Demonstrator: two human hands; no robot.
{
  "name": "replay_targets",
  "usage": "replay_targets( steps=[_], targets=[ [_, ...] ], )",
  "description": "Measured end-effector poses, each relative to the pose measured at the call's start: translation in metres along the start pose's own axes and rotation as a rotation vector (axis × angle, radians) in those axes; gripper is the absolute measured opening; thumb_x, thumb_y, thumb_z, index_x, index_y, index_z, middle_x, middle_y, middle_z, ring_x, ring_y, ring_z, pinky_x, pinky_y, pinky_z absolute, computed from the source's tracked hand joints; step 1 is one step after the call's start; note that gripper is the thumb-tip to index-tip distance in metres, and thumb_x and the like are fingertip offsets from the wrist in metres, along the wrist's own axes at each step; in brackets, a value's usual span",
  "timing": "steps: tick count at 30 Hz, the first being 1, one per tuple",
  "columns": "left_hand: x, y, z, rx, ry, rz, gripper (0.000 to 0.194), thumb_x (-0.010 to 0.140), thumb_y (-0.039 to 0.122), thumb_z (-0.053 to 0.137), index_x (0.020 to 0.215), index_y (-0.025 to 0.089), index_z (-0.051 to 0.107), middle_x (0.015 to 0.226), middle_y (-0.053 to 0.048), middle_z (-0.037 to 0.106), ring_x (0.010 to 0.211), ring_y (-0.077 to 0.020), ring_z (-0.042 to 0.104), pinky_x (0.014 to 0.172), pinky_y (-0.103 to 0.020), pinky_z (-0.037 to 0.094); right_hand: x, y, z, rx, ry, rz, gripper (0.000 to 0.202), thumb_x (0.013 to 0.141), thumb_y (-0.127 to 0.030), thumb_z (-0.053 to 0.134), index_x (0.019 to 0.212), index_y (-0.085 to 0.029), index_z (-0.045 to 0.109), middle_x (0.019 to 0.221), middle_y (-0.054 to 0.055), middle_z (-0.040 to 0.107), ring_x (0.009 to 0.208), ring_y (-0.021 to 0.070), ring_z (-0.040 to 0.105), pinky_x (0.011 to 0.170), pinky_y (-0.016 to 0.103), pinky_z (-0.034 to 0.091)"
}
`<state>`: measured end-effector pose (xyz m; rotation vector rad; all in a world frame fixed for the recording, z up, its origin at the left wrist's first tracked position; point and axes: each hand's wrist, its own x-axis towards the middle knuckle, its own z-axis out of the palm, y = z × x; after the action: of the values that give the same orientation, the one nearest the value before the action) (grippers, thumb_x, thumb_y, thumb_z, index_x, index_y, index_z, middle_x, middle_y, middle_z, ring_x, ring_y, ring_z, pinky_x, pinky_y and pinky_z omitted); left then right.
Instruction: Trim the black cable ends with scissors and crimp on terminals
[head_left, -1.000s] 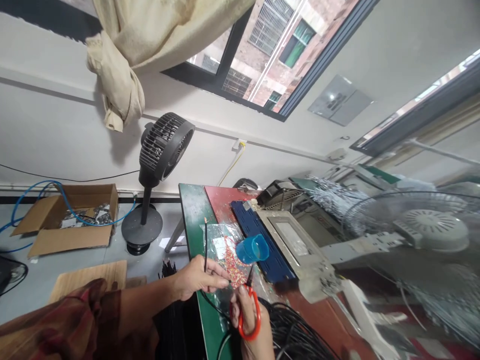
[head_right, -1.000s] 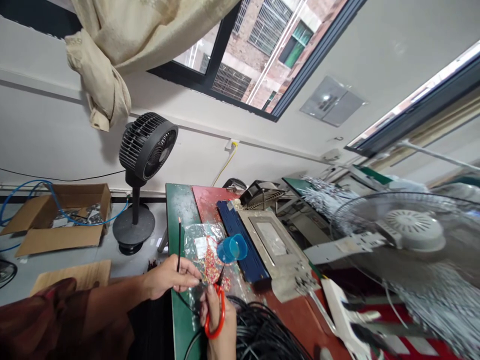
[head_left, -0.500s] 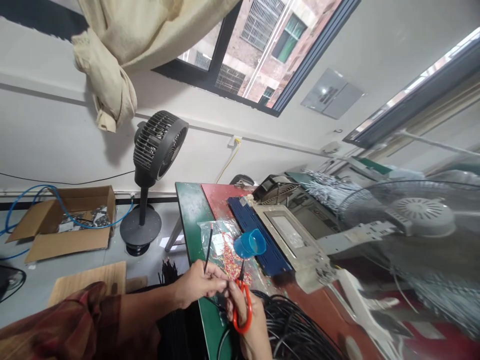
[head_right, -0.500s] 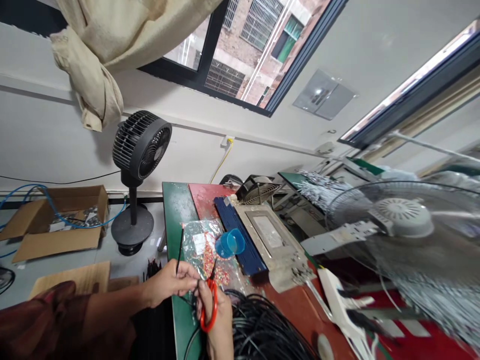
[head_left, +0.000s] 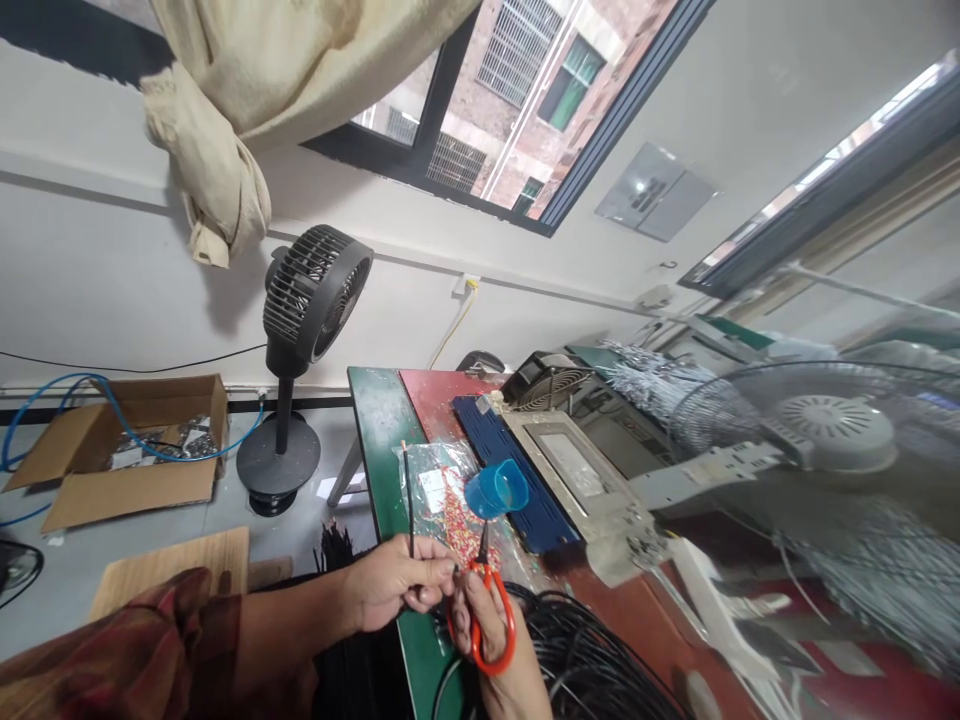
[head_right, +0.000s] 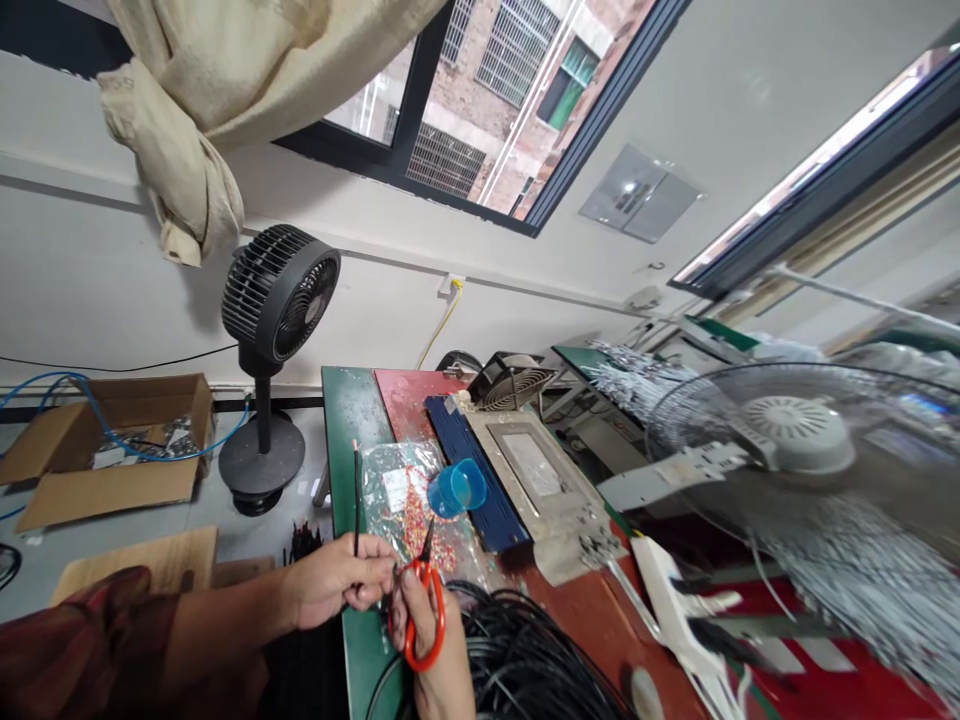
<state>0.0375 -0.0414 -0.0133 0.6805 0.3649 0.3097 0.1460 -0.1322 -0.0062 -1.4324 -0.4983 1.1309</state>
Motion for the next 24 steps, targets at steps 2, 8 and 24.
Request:
replay_targets(
  steps=[2, 8, 24],
  targets=[
    [0.0000, -0.0008, 0.0001, -0.024, -0.007, -0.003, 0.034, 0.061, 0.036, 0.076, 0.071, 0.011, 0.055, 0.061, 0.003, 0.049, 0.043, -0.0003, 0.031, 0.044, -0.021, 0.008, 0.0000, 0.0008, -0.0001, 0.001, 0.013, 0.001, 0.046, 0.060, -0.058, 0.070, 0.053, -0.017, 0.049, 0.045, -0.004, 0.044, 0.041, 0.0072, 0.035, 0.042, 0.021, 0.024],
    [-0.0005, 0.0004, 0.0013, -0.015, -0.020, -0.010, 0.035, 0.062, 0.037, 0.075, 0.069, 0.011, 0.053, 0.063, 0.002, 0.050, 0.043, -0.0001, 0.030, 0.044, -0.021, 0.007, 0.0003, 0.0024, 0.0010, 0.060, 0.033, 0.015, 0.046, 0.059, -0.056, 0.072, 0.055, -0.018, 0.048, 0.045, -0.006, 0.041, 0.041, 0.0067, 0.032, 0.042, 0.020, 0.023],
    [0.0023, -0.0022, 0.0010, 0.101, 0.107, 0.080, 0.039, 0.059, 0.041, 0.076, 0.078, 0.011, 0.058, 0.059, 0.004, 0.052, 0.041, -0.0008, 0.032, 0.043, -0.019, 0.013, -0.0008, -0.0012, 0.0044, 0.022, 0.017, -0.071, 0.049, 0.068, -0.060, 0.063, 0.050, -0.018, 0.046, 0.043, -0.004, 0.042, 0.040, 0.0073, 0.035, 0.041, 0.021, 0.023]
  ],
)
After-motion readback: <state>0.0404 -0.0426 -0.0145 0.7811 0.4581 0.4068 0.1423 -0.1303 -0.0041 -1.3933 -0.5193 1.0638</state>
